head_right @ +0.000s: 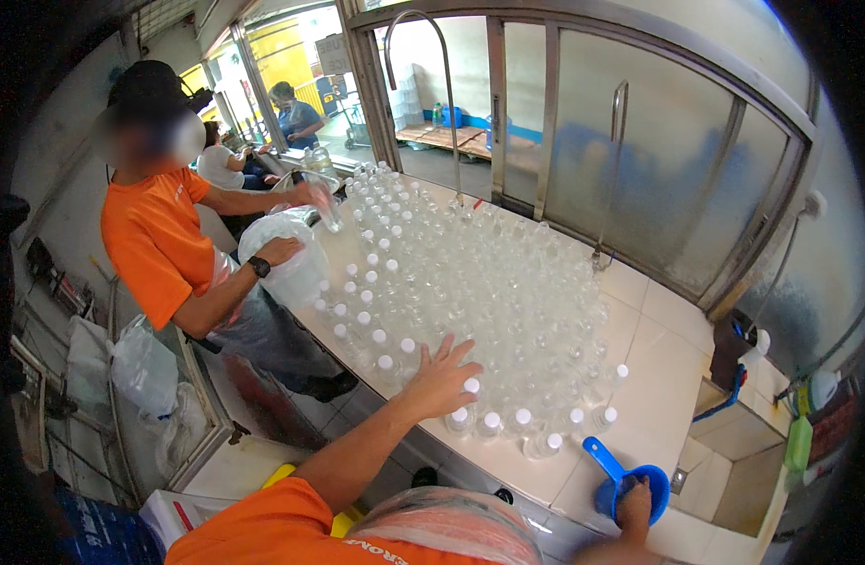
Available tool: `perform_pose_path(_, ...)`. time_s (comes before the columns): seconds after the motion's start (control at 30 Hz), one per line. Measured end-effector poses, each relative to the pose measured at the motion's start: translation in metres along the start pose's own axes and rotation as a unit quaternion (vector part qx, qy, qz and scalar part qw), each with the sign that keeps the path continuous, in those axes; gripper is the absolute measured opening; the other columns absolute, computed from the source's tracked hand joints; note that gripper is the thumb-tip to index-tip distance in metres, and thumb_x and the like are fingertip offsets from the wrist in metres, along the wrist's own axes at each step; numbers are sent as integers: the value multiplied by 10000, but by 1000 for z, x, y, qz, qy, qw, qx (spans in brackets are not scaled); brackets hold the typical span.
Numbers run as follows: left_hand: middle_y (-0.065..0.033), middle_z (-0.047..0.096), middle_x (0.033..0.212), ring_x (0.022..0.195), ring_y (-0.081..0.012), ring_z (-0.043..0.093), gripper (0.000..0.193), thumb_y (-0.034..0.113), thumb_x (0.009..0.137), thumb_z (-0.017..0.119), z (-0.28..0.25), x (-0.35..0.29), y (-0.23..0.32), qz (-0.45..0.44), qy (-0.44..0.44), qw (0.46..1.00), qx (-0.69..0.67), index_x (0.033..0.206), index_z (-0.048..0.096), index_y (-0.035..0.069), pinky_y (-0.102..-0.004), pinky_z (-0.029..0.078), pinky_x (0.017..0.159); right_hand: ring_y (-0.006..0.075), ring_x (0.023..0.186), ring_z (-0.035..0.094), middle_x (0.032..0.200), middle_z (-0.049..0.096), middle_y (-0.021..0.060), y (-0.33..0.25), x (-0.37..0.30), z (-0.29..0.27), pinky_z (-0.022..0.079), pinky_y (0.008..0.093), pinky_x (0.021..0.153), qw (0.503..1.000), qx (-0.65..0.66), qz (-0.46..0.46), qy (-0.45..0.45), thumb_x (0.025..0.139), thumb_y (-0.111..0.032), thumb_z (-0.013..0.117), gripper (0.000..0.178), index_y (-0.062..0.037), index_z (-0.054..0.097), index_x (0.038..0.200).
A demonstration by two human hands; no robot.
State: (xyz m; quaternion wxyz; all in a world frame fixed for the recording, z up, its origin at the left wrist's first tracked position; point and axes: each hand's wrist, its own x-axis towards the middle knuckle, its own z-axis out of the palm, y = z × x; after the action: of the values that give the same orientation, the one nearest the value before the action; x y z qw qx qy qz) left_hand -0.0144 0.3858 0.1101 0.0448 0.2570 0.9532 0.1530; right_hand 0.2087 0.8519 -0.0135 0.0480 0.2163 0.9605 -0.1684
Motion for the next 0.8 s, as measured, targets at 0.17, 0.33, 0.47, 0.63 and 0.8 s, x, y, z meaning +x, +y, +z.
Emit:
perform_pose_path(0.17,-160,441,1553,1513,-451,290,514,321,904,780,-1,14,20,59,14,998,-21,1382,667,171,-851,217,1123,497,1124,653,1089,713,322,4,25,1,511,531,1004,999,2,-16,49,884,-129,714,214,16,770,1031)
perform_pose_path(0.33,-167,436,1531,1494,-434,307,478,337,885,800,-2,20,39,45,-60,996,56,1319,709,158,-856,212,1122,458,904,703,965,718,294,-2,28,-1,549,512,825,997,17,-2,81,865,-74,719,178,46,754,991)
perform_pose_path(0.47,-179,404,1553,1519,-444,259,439,339,866,815,-2,20,39,39,-65,996,45,1254,738,149,-864,192,1128,429,816,719,973,726,251,-4,18,-13,577,488,766,991,82,-2,104,871,-31,671,184,45,724,1030)
perform_pose_path(0.63,-169,393,1561,1546,-444,217,412,343,854,824,4,20,38,57,-36,997,23,1214,752,155,-861,187,1135,276,797,705,1007,699,126,-18,-1,-44,583,388,654,832,533,154,17,855,1,593,307,-36,661,1153)
perform_pose_path(0.8,-160,397,1556,1525,-415,271,366,310,865,817,1,14,34,43,23,995,-82,1172,751,123,-795,224,1163,179,758,644,945,659,50,-28,-11,-59,517,277,591,629,755,158,97,869,-13,567,300,-73,624,1158)
